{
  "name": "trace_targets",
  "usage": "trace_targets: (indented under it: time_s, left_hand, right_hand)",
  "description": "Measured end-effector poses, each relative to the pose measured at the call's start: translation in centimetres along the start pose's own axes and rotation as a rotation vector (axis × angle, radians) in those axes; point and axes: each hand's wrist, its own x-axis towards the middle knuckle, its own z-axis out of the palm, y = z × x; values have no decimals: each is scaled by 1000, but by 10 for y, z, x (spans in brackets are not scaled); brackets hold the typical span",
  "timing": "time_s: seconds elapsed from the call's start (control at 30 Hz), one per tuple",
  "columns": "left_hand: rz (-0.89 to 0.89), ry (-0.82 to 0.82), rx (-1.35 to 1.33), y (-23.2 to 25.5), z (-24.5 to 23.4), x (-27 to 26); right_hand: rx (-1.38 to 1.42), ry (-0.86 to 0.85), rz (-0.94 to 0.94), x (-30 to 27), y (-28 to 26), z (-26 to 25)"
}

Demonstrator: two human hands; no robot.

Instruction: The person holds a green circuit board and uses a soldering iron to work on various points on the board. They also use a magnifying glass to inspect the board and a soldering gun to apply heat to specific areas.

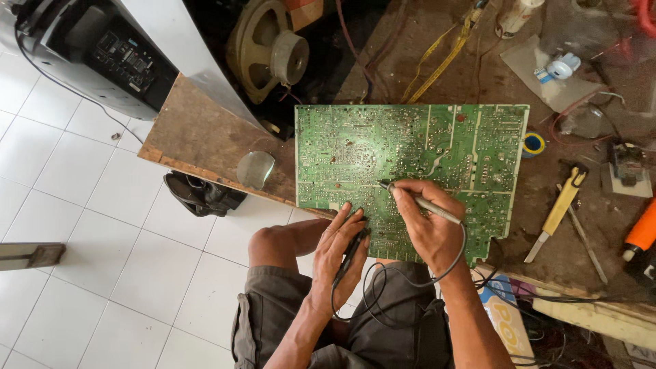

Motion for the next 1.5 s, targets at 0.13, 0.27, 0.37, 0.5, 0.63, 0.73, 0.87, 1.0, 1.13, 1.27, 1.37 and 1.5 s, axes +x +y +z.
trace_targets:
  time_s: [0.13, 0.27, 0.37, 0.5, 0.63, 0.73, 0.87, 1.0, 1.13, 1.27, 1.37, 1.5]
  left_hand:
    - [-13, -9, 3, -1, -1, 0]
    - [11, -1, -5, 0, -1, 1]
    - [7, -9, 11, -1, 0, 2]
    - [-1, -1, 8, 0, 0, 2]
    - [1, -5, 14, 0, 0, 1]
    - [-2, 4, 20, -4, 2, 0]
    - [-11, 0, 13, -3, 1, -1]
    - [-8, 8, 12, -3, 2, -1]
    - [7, 14, 4, -1, 1, 1]
    - [6, -2, -2, -2, 0, 0]
    - [-3, -4, -6, -1, 0, 1]
    - [8, 4, -14, 1, -1, 1]
  right_hand:
    - [23, 48, 49, 0, -1, 2]
    - [-21, 32, -1, 0, -2, 0]
    - [-24, 2, 2, 2, -4, -3]
    - [-16, 11, 6, 1, 2, -1]
    - [13, 1, 14, 0, -6, 0]
    - [14, -3, 33, 0, -2, 1]
    - [88, 51, 78, -1, 4, 4]
    - [45, 14, 34, 0, 2, 5]
    - [59, 9, -12, -3, 3, 5]
    - [-24, 16, -19, -3, 1, 5]
    - [73, 18, 45, -3, 1, 6]
    - [0, -2, -18, -1, -4, 5]
